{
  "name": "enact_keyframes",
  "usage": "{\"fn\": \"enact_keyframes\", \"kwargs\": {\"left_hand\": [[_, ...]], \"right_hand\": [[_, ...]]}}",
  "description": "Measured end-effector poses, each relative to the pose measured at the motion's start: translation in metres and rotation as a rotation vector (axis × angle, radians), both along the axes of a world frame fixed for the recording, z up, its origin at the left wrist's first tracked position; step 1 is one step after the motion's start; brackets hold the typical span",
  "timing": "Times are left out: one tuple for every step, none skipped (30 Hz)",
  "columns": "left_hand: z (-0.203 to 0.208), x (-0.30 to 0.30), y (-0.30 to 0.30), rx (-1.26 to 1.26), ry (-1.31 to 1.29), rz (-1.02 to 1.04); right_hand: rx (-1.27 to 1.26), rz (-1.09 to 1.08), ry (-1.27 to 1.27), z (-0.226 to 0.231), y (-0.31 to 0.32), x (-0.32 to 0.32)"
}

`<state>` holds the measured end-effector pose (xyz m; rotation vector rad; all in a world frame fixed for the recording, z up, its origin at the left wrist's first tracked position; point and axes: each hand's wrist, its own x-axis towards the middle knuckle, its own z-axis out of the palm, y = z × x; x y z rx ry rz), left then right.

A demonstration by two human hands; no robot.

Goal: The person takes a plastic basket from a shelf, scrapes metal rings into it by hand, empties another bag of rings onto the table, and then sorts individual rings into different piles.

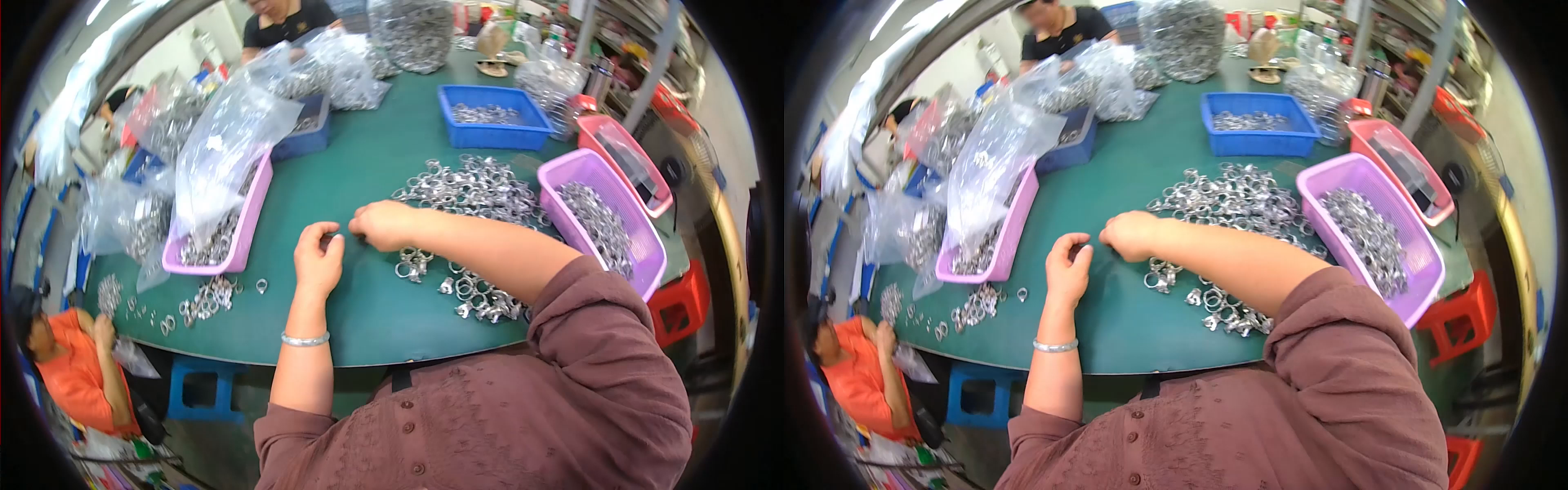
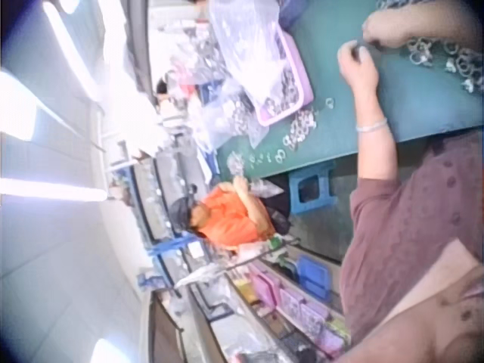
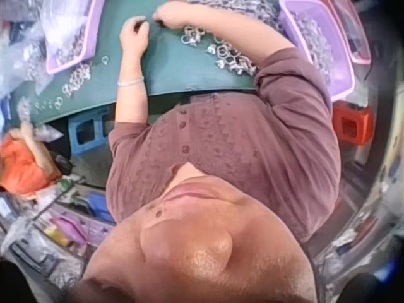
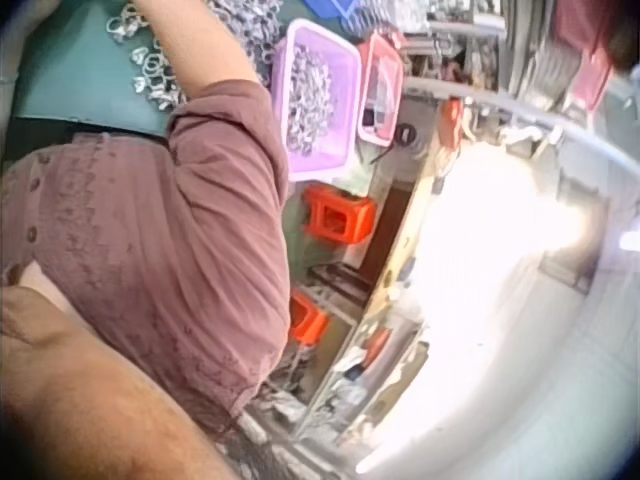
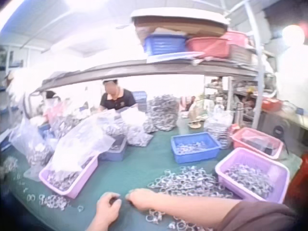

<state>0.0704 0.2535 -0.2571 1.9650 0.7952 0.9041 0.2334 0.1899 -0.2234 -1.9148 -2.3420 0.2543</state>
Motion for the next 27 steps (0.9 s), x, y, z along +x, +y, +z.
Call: {"fn": "enact_keyframes", "kwargs": {"left_hand": [[0.005, -0.002, -0.003, -0.180, -0.122, -0.074], [0.010, -0.008, -0.008, -0.255, -0.254, -0.162], [0.021, -0.013, -0.015, -0.299, -0.290, -0.276], [0.034, -0.020, -0.024, -0.350, -0.321, -0.387], [0.056, -0.026, -0.041, -0.315, -0.345, -0.536], [0.082, -0.030, -0.064, -0.287, -0.364, -0.695], [0.108, -0.040, -0.088, -0.299, -0.355, -0.835], [0.114, -0.053, -0.103, -0.330, -0.629, -1.346], [0.134, -0.059, -0.124, -0.329, -0.620, -1.348], [0.158, -0.070, -0.147, -0.267, -0.558, -1.676], [0.186, -0.082, -0.171, -0.191, -0.481, -2.002], [0.204, -0.090, -0.186, -0.106, -0.387, -2.324], [0.213, -0.097, -0.193, -0.108, -0.379, -2.332], [0.220, -0.104, -0.200, -0.075, -0.274, -2.320], [0.224, -0.106, -0.205, -0.039, -0.171, -2.305], [0.226, -0.105, -0.208, -0.035, -0.165, -2.312], [0.227, -0.103, -0.211, -0.036, -0.161, -2.318], [0.229, -0.101, -0.215, -0.041, -0.155, -2.331], [0.229, -0.098, -0.216, -0.040, -0.141, -2.351], [0.229, -0.096, -0.219, -0.039, -0.116, -2.376], [0.228, -0.094, -0.222, -0.047, -0.089, -2.403], [0.226, -0.092, -0.224, -0.052, -0.066, -2.424], [0.224, -0.089, -0.225, -0.054, -0.047, -2.445], [0.223, -0.086, -0.228, -0.059, -0.019, -2.464], [0.221, -0.084, -0.230, -0.067, 0.012, -2.479], [0.218, -0.081, -0.231, -0.074, 0.036, -2.491], [0.218, -0.077, -0.233, -0.087, 0.062, -2.505]], "right_hand": [[-0.011, -0.017, 0.007, 0.002, -0.003, -0.005], [-0.022, -0.028, 0.014, 0.005, -0.007, -0.012], [-0.001, -0.060, 0.047, 0.000, -0.011, -0.013], [-0.011, -0.065, 0.051, -0.001, -0.018, -0.013], [-0.022, -0.096, 0.029, 0.004, -0.027, -0.013], [-0.036, -0.136, 0.011, 0.011, -0.039, -0.009], [-0.049, -0.143, -0.011, 0.014, -0.052, -0.001], [-0.036, -0.135, -0.008, 0.018, -0.059, -0.009], [0.005, -0.095, 0.015, 0.021, -0.067, -0.013], [0.046, -0.060, 0.038, 0.023, -0.077, -0.016], [0.079, -0.045, 0.037, 0.027, -0.087, -0.021], [0.085, -0.052, 0.040, 0.029, -0.097, -0.024], [0.171, -0.020, 0.050, 0.031, -0.109, -0.024], [0.257, 0.011, 0.057, 0.033, -0.123, -0.025], [0.309, 0.009, 0.068, 0.034, -0.136, -0.025], [0.315, 0.002, 0.065, 0.040, -0.150, -0.023], [0.322, 0.000, 0.105, 0.045, -0.164, -0.022], [0.331, -0.010, 0.147, 0.049, -0.179, -0.021], [0.359, -0.015, 0.189, 0.050, -0.192, -0.018], [0.360, -0.025, 0.190, 0.049, -0.205, -0.015], [0.444, -0.042, 0.205, 0.048, -0.218, -0.011], [0.526, -0.053, 0.220, 0.048, -0.230, -0.008], [0.544, -0.085, 0.250, 0.050, -0.245, -0.006], [0.549, -0.093, 0.252, 0.050, -0.260, -0.003], [0.558, -0.128, 0.247, 0.049, -0.273, 0.000], [0.568, -0.164, 0.243, 0.049, -0.285, 0.002], [0.573, -0.175, 0.247, 0.049, -0.298, 0.004]]}}
